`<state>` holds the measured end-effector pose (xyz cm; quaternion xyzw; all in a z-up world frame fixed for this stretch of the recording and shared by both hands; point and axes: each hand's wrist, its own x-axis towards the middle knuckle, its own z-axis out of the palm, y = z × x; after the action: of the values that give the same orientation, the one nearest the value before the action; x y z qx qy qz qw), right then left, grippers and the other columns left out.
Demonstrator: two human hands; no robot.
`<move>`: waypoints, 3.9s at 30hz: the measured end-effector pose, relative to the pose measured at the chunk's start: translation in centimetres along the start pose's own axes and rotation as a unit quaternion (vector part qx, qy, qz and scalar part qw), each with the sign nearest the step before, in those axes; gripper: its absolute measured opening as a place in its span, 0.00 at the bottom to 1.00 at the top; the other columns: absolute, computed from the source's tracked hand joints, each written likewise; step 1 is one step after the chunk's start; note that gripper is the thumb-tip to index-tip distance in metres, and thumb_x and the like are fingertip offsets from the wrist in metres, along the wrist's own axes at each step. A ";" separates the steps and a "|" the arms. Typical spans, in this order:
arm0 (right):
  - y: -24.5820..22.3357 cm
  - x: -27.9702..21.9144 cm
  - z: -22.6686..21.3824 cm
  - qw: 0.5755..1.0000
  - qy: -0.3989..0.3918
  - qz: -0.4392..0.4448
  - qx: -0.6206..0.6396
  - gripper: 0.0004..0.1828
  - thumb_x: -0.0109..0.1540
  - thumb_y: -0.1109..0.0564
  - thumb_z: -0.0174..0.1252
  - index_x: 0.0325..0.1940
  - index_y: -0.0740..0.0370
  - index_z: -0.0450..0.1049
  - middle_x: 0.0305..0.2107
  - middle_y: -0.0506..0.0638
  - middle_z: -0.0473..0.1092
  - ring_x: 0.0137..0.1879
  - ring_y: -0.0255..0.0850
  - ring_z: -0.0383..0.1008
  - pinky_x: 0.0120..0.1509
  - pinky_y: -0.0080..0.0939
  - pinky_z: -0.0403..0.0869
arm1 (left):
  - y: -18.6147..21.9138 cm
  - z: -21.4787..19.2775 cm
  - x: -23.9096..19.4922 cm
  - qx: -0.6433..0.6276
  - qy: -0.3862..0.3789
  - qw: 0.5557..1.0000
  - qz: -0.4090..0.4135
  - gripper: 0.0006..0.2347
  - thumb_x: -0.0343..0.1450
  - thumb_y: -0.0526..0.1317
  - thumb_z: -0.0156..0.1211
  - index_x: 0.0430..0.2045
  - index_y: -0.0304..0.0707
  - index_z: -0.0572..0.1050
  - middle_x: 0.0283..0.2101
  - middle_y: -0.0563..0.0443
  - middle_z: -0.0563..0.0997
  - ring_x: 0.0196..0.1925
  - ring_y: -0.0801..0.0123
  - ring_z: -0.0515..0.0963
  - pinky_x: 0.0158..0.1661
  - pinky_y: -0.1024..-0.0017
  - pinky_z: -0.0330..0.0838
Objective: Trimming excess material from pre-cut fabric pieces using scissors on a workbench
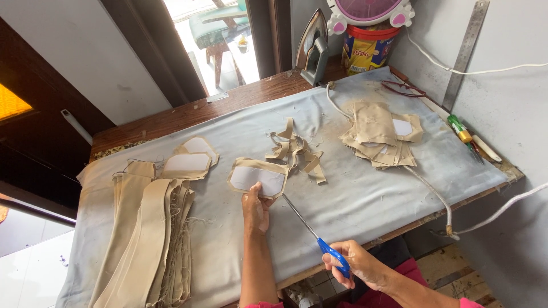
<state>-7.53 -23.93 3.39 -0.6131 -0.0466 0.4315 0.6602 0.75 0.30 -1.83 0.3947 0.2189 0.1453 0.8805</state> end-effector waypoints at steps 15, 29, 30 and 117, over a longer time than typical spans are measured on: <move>0.2 0.0 0.1 1.000 0.008 0.001 -0.004 0.18 0.55 0.49 0.60 0.24 0.68 0.67 0.08 0.52 0.65 0.11 0.34 0.60 0.12 0.28 0.57 | 0.1 0.1 -0.1 -0.012 0.000 1.000 0.003 0.11 0.65 0.37 0.51 0.40 0.35 0.71 0.34 0.50 0.76 0.34 0.69 0.76 0.31 0.67 0.75; 1.6 0.1 -1.3 0.998 0.056 0.009 0.038 0.14 0.55 0.58 0.61 0.25 0.73 0.67 0.08 0.59 0.65 0.09 0.39 0.61 0.10 0.31 0.54 | 1.5 1.2 -1.1 -0.036 0.019 0.999 0.015 0.16 0.63 0.36 0.54 0.44 0.32 0.71 0.39 0.51 0.76 0.38 0.69 0.76 0.33 0.70 0.75; 2.0 0.1 -2.0 0.998 0.050 0.013 0.035 0.14 0.55 0.58 0.61 0.25 0.73 0.67 0.08 0.59 0.65 0.09 0.39 0.61 0.10 0.31 0.54 | 1.1 0.5 -0.6 -0.039 0.026 0.999 0.018 0.16 0.63 0.36 0.54 0.44 0.32 0.71 0.39 0.51 0.76 0.38 0.69 0.76 0.33 0.70 0.75; 0.5 0.8 -11.4 0.855 0.389 -0.343 0.018 0.13 0.59 0.53 0.52 0.30 0.67 0.71 0.14 0.56 0.68 0.17 0.41 0.68 0.14 0.31 0.64 | 7.6 5.1 -12.5 0.216 0.032 0.976 -0.021 0.31 0.60 0.40 0.49 0.61 0.37 0.54 0.61 0.41 0.65 0.65 0.61 0.63 0.64 0.70 0.54</move>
<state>-0.54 -32.27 -0.15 -0.6641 0.0143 -0.0956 0.7414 -8.07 -3.37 10.31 0.5660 0.2817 0.0890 0.7697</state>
